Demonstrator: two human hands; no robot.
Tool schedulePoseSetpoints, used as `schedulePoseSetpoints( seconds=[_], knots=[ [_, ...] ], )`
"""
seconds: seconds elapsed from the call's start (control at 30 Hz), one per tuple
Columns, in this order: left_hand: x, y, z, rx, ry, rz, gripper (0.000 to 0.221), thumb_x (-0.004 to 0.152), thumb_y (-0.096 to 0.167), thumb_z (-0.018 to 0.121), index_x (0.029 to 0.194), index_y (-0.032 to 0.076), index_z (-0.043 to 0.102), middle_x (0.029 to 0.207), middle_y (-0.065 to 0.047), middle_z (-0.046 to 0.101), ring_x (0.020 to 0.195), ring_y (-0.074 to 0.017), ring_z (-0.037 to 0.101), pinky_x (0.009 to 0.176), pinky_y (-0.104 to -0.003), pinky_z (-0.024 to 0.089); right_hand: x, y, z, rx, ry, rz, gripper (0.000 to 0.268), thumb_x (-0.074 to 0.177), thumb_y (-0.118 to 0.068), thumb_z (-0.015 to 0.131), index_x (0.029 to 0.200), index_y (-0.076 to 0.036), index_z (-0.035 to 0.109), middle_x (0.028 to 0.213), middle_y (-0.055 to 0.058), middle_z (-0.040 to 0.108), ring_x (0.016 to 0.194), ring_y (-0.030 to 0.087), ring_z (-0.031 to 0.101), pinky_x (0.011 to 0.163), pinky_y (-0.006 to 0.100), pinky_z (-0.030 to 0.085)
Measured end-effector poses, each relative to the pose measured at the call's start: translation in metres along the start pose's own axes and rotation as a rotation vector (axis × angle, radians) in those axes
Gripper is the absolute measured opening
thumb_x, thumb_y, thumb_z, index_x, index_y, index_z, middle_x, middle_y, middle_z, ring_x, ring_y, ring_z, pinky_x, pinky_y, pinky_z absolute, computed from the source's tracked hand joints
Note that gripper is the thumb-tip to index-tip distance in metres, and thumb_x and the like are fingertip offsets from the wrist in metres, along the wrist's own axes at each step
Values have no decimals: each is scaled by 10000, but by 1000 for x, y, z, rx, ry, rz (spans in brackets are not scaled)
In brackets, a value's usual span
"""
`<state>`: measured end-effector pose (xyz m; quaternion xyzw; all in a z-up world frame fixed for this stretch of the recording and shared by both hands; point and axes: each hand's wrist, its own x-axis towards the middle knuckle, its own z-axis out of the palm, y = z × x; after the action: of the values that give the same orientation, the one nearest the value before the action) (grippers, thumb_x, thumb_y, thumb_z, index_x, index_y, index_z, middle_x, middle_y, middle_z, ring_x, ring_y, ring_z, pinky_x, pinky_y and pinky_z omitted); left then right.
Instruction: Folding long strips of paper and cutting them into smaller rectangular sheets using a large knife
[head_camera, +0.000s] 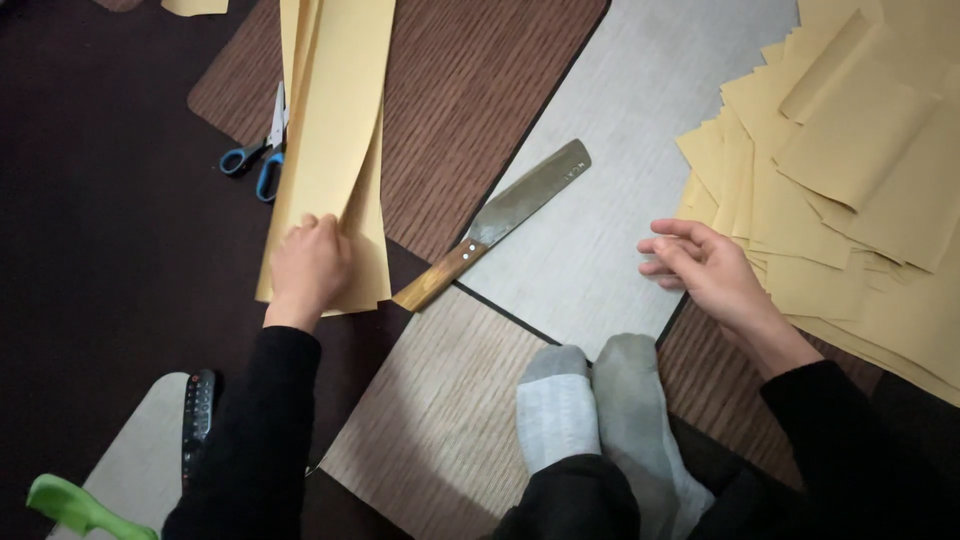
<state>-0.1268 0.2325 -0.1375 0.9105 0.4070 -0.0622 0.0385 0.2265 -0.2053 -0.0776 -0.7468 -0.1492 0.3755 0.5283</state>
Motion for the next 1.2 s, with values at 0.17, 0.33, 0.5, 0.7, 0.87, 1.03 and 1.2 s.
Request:
schedulePoseSetpoints(
  seconds=[0.17,0.33,0.5,0.7,0.87,1.03,1.2],
  knots=[
    [11,0,-8,66,-35,-79,340,996,444,669,1022,196,902,949,-178,816,946,-485,843,764,-593,681,-4,-12,5,-10,-3,21,414,1159,-229,688,1524,-36,658,1351,207,807,1093,277,823,895,374,665],
    [-2,23,-55,-81,-190,-131,400,1035,526,651,1127,253,929,1086,-252,841,1088,-546,811,895,-618,666,-4,-8,7,-13,-43,42,446,1153,-255,691,1543,-43,651,1360,181,808,1096,243,818,890,332,656],
    [-12,46,-83,-109,-133,-87,335,1022,465,736,1036,193,932,997,-267,831,1029,-547,822,865,-603,673,-12,-2,13,-39,-99,11,463,1134,-254,713,1545,-46,669,1353,202,821,1101,268,822,896,365,659],
    [-10,89,-94,-249,-225,-55,499,1046,560,675,938,140,922,967,-302,814,1088,-580,789,926,-633,629,-8,28,30,-24,-201,-106,528,1080,-243,766,1558,-42,663,1336,242,814,1106,323,832,958,445,682],
    [-20,157,-81,-497,-187,-41,497,1014,498,669,840,87,888,834,-314,785,1001,-563,795,846,-627,593,-51,5,86,-198,-311,-266,871,987,-273,861,1731,-131,430,1511,253,707,1319,419,763,1042,515,645],
    [-19,226,-33,-826,-177,-92,422,965,439,676,795,106,872,611,-156,735,653,-311,820,674,-475,660,-98,-55,106,-418,-443,-375,1346,879,-497,958,1860,-189,89,1767,364,356,1532,622,489,1233,716,456],
    [-30,292,-28,-1505,-341,-231,446,1064,332,734,783,-10,790,581,-278,717,460,-351,755,453,-484,672,-92,-47,79,-188,-111,-308,808,987,68,636,1754,-131,477,1532,250,730,1391,470,709,1118,561,624]
  ],
)
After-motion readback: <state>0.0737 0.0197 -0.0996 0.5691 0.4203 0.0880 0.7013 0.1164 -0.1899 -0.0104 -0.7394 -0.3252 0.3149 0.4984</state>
